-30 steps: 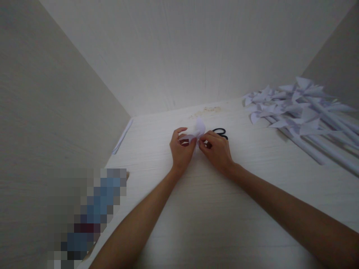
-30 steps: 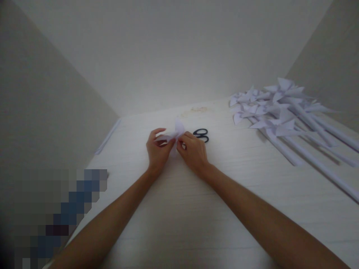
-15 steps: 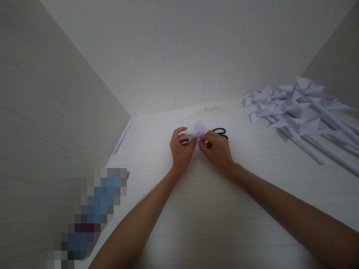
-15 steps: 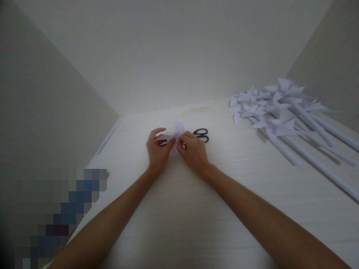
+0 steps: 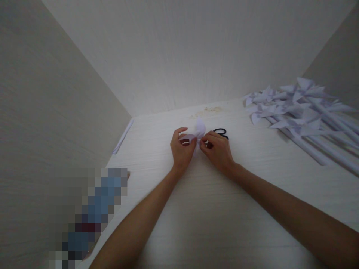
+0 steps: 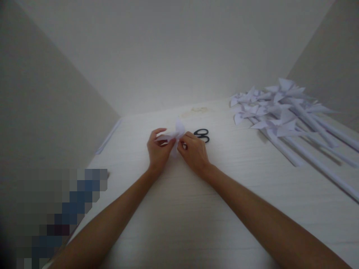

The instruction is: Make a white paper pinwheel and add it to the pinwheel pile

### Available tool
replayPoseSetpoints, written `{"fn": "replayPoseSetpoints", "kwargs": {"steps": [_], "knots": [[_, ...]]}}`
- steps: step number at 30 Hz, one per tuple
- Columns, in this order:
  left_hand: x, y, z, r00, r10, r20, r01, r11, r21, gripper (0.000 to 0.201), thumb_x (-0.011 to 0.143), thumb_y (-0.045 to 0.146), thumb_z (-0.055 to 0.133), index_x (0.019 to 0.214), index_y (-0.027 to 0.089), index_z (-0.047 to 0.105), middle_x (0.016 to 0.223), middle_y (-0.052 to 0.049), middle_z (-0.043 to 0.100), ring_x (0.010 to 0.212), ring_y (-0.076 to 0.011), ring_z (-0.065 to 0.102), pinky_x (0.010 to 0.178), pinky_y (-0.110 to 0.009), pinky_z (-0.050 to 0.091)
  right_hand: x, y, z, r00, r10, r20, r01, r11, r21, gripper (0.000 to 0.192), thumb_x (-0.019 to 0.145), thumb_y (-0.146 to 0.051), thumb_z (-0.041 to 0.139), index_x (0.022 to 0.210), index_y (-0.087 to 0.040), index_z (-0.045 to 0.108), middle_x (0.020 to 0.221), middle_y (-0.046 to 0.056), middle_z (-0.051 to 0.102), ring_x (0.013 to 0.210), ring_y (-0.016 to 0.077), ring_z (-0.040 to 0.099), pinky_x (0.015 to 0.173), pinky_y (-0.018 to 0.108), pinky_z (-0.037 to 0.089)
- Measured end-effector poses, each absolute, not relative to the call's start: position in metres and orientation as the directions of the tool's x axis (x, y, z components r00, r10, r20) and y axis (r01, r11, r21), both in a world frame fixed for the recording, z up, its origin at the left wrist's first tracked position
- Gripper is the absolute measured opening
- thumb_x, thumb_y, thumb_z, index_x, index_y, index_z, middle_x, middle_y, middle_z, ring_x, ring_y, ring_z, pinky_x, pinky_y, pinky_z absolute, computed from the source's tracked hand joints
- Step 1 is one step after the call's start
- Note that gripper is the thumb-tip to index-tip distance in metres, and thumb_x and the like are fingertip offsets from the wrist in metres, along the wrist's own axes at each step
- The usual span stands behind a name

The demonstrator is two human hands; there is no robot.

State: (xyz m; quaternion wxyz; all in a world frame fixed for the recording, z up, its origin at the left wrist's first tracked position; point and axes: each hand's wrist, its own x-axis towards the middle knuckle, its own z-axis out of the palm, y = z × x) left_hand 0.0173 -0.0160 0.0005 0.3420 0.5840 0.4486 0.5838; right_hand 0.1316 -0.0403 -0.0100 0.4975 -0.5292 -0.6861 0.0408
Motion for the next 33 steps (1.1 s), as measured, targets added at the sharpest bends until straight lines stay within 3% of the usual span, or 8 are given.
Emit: {"fn": "replayPoseSetpoints", "kwargs": {"steps": [21, 33], "knots": [[0.0143, -0.0134, 0.0033, -0.146, 0.938, 0.313, 0.097, -0.302, 0.949, 0.038, 0.054, 0.012, 0.066, 0.088, 0.016, 0.049, 0.065, 0.003, 0.056, 0.054, -0.0077, 0.055, 0.048, -0.017, 0.045, 0.1313, -0.0401, -0.0061, 0.054, 0.745, 0.664, 0.643, 0.483, -0.594, 0.013, 0.071, -0.010, 0.051, 0.060, -0.016, 0.055, 0.061, 0.000, 0.052, 0.054, 0.0096, 0.048, 0.052, 0.022, 0.040], [0.0113, -0.0091, -0.0003, -0.150, 0.962, 0.229, -0.057, -0.240, 0.969, 0.042, 0.051, 0.015, 0.068, 0.089, 0.016, 0.050, 0.060, 0.004, 0.057, 0.051, -0.0076, 0.054, 0.047, -0.017, 0.042, 0.1340, -0.0408, -0.0068, 0.102, 0.681, 0.725, 0.614, 0.530, -0.585, 0.007, 0.071, -0.011, 0.057, 0.068, -0.016, 0.060, 0.063, 0.000, 0.058, 0.055, 0.0100, 0.053, 0.055, 0.023, 0.044]]}}
